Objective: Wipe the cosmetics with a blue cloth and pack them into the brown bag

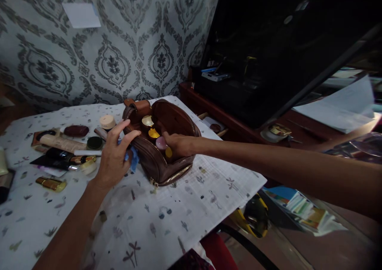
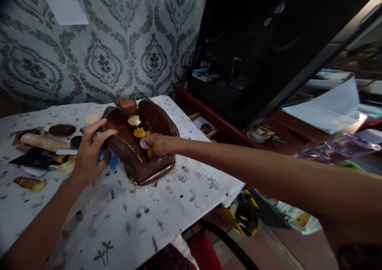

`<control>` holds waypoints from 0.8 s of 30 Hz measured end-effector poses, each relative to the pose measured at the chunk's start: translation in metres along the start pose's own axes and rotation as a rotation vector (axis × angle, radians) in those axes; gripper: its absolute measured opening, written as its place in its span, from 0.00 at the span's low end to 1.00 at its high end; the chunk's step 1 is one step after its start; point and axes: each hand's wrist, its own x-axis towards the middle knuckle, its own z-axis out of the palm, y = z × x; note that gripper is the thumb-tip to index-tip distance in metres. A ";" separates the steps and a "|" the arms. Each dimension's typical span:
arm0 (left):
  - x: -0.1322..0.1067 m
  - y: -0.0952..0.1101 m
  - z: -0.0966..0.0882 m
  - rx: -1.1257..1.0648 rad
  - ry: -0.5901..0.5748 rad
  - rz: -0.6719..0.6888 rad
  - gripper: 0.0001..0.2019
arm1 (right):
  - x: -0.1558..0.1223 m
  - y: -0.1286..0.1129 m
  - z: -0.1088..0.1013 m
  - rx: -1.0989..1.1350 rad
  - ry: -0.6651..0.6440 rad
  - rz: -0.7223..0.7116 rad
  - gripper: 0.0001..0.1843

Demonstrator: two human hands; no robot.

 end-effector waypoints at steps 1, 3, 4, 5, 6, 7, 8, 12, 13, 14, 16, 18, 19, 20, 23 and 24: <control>0.000 0.000 0.000 -0.001 0.003 0.000 0.33 | -0.001 0.000 -0.001 0.008 -0.004 -0.004 0.51; 0.000 0.000 0.000 -0.006 0.007 -0.004 0.33 | -0.003 -0.001 -0.003 0.022 -0.012 -0.007 0.51; 0.000 0.000 0.001 -0.007 0.007 -0.004 0.33 | -0.004 -0.002 -0.004 0.031 -0.018 -0.002 0.51; 0.000 0.000 0.001 -0.007 0.009 -0.003 0.32 | -0.005 -0.003 -0.005 0.041 -0.024 0.003 0.51; 0.000 0.000 0.001 -0.004 0.009 -0.001 0.32 | -0.005 -0.004 -0.005 0.050 -0.030 0.009 0.50; -0.001 0.000 0.001 -0.001 0.008 0.000 0.32 | -0.006 -0.005 -0.005 0.058 -0.032 0.009 0.50; -0.001 0.000 0.001 0.003 0.005 0.001 0.31 | -0.006 -0.005 -0.005 0.062 -0.031 0.007 0.49; 0.000 0.000 0.001 0.010 0.010 0.000 0.33 | -0.003 -0.005 -0.004 0.058 -0.018 0.013 0.51; 0.000 0.000 0.001 0.011 0.016 0.004 0.33 | -0.003 -0.004 -0.003 0.058 -0.016 0.019 0.51; 0.000 0.000 0.001 0.011 0.020 0.010 0.33 | -0.002 -0.004 -0.003 0.059 -0.013 0.026 0.51; 0.000 0.000 0.001 0.017 0.022 0.023 0.31 | -0.001 -0.004 -0.003 0.066 -0.014 0.033 0.48; 0.000 -0.001 0.001 0.024 0.015 0.029 0.30 | -0.001 -0.004 -0.003 0.068 -0.018 0.043 0.47; -0.001 -0.001 0.001 0.026 0.012 0.027 0.30 | -0.001 -0.004 -0.003 0.065 -0.021 0.043 0.47; -0.001 -0.001 0.001 0.026 0.011 0.024 0.30 | -0.002 -0.005 -0.004 0.060 -0.023 0.043 0.48; -0.001 0.000 0.001 0.021 0.012 0.010 0.30 | -0.004 -0.009 -0.005 0.047 -0.022 0.040 0.51; 0.000 0.001 0.001 0.020 0.014 0.010 0.30 | -0.005 -0.011 -0.006 0.044 -0.022 0.045 0.52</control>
